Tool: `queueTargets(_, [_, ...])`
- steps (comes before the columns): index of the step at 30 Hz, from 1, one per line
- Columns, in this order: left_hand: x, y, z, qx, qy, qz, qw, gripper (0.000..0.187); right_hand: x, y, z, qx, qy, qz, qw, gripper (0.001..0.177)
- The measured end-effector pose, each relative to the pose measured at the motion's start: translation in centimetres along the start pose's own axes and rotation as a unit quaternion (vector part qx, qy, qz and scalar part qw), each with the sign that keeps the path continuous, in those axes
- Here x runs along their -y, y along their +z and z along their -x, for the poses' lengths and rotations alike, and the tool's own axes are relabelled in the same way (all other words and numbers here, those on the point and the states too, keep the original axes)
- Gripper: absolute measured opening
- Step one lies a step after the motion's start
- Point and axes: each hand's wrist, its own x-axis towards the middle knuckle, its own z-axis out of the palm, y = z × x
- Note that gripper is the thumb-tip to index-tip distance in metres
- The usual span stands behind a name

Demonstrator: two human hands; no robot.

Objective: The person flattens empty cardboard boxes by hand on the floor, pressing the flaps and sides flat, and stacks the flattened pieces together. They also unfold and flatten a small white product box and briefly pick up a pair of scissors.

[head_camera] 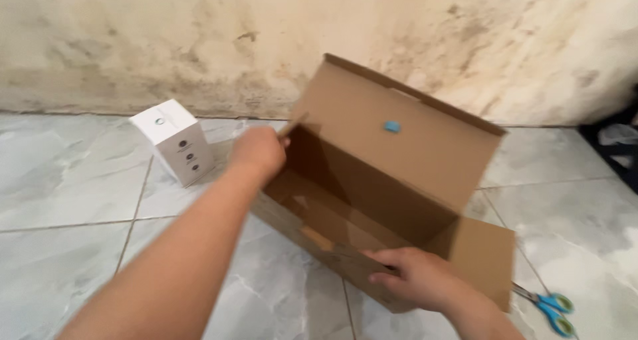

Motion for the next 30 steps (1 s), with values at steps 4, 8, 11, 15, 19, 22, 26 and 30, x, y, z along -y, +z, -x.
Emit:
queueTargets(4, [3.8,-5.9,-1.2,0.115,-0.100,0.241,0.959,0.043,-4.6,1.4,-3.0,-0.002,-0.057,-0.012,0.998,0.053])
queueTargets(8, [6.8,-4.6,-0.5,0.150,-0.214,0.501,0.825,0.044,-7.5,2.8,-5.2,0.034,-0.110,-0.070,0.991,0.052])
queueTargets(11, [8.8,-0.2,0.0,0.125,-0.274,0.635,0.711,0.047,-8.3,3.6,-5.6,-0.003,-0.210,-0.098,0.973,0.040])
queueTargets(15, [9.1,5.1,0.9,0.099,-0.308,0.779,0.537,0.044,-7.2,3.2,-4.8,0.032,-0.063,-0.065,0.995,0.049])
queueTargets(19, [7.9,2.7,0.6,0.062,-0.288,0.745,0.598,0.042,-5.6,1.8,-2.9,-0.006,-0.026,0.066,0.997,0.049])
queueTargets(22, [6.4,-1.8,1.4,0.015,-0.232,0.734,0.638,0.042,-4.1,1.9,-1.9,-0.054,-0.125,-0.153,0.979,0.069])
queueTargets(26, [3.4,-8.5,2.5,0.025,-0.115,0.795,0.594,0.045,-0.3,0.9,2.0,-0.138,-0.272,-0.206,0.930,0.100])
queueTargets(30, [1.4,-14.4,4.1,0.014,-0.031,0.802,0.596,0.045,6.6,0.0,4.3,-0.199,-0.163,-0.139,0.956,0.099])
